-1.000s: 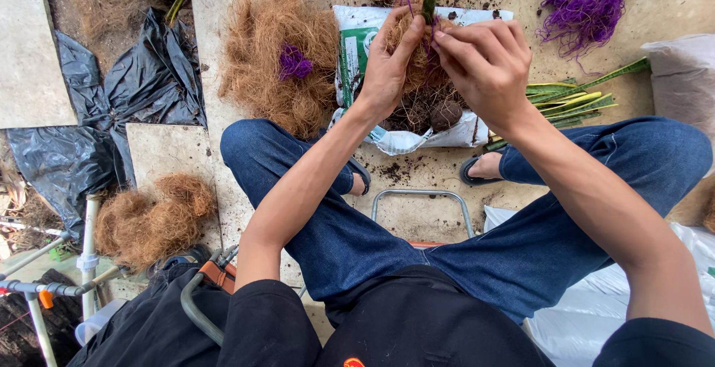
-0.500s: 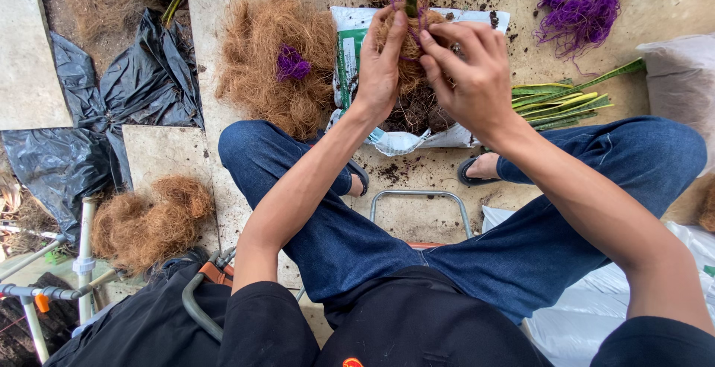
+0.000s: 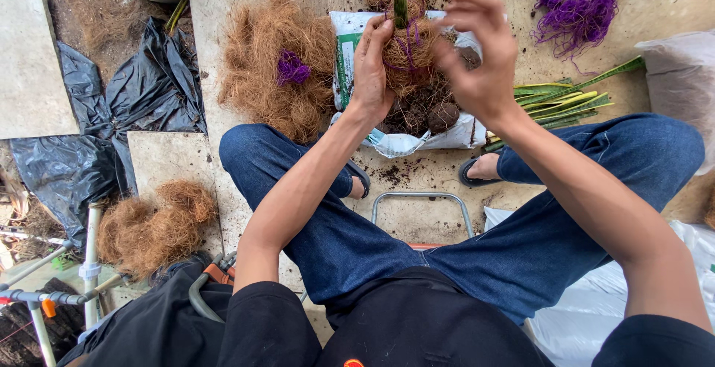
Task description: The person wraps a plant's root ball with coconut coir and then secures it with purple string. They handle the plant, coir, and string by hand, wrapping the string around the root ball multiple times and tying it off.
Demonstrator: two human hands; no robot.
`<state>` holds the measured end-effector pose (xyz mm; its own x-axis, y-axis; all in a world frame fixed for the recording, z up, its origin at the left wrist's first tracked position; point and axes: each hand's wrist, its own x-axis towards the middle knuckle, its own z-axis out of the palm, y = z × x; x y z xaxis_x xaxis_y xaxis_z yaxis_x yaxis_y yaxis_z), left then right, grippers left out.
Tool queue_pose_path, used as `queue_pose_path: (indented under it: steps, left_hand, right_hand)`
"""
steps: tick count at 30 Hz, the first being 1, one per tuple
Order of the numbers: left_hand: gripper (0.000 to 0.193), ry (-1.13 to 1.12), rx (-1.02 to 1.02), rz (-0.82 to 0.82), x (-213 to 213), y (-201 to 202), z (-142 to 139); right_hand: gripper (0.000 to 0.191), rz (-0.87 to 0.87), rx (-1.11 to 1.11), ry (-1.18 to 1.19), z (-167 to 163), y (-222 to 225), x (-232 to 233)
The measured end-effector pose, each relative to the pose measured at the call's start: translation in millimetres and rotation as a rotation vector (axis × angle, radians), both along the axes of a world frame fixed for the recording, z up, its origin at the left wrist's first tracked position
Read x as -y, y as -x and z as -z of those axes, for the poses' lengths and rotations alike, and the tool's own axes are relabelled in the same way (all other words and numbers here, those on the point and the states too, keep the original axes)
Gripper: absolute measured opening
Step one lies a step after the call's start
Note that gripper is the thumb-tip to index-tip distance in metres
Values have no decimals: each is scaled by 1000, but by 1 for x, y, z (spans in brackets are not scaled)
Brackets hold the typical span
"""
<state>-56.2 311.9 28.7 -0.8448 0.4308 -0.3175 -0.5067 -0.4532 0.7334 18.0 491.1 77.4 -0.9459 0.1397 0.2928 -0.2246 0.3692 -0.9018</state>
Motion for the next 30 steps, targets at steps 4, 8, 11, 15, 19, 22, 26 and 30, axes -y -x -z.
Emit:
queue_pose_path:
  steps: [4,8,11,15,19,22,26,30]
  left_hand:
    - [35,163,-202,53,-5,-3,-1]
    - [36,305,-448,106,-12,-17,-1]
    - [35,399,-534,-7,-17,-30,-1]
    - [28,352,-429,8,-18,-29,2]
    - [25,176,-161,92,-16,-20,9]
    - [23,16,-93,87,-14,-15,17]
    - [18,-218,-8,86,-10,-15,25]
    - [22,-178,30,65,-14,-16,30]
  right_hand:
    - [77,199,594,786,7,16,-9]
    - [103,58,1052,1172,20,18,-3]
    - [84,-85,852,1087,32,15,14]
    - [71,45,804,1054,45,8,26]
    - [66,77,779,1003,58,4,25]
    - [66,91,761,980,66,3,26]
    - [61,44,647,1100,66,2,34]
    - [70,57,687,1078,58,5,36]
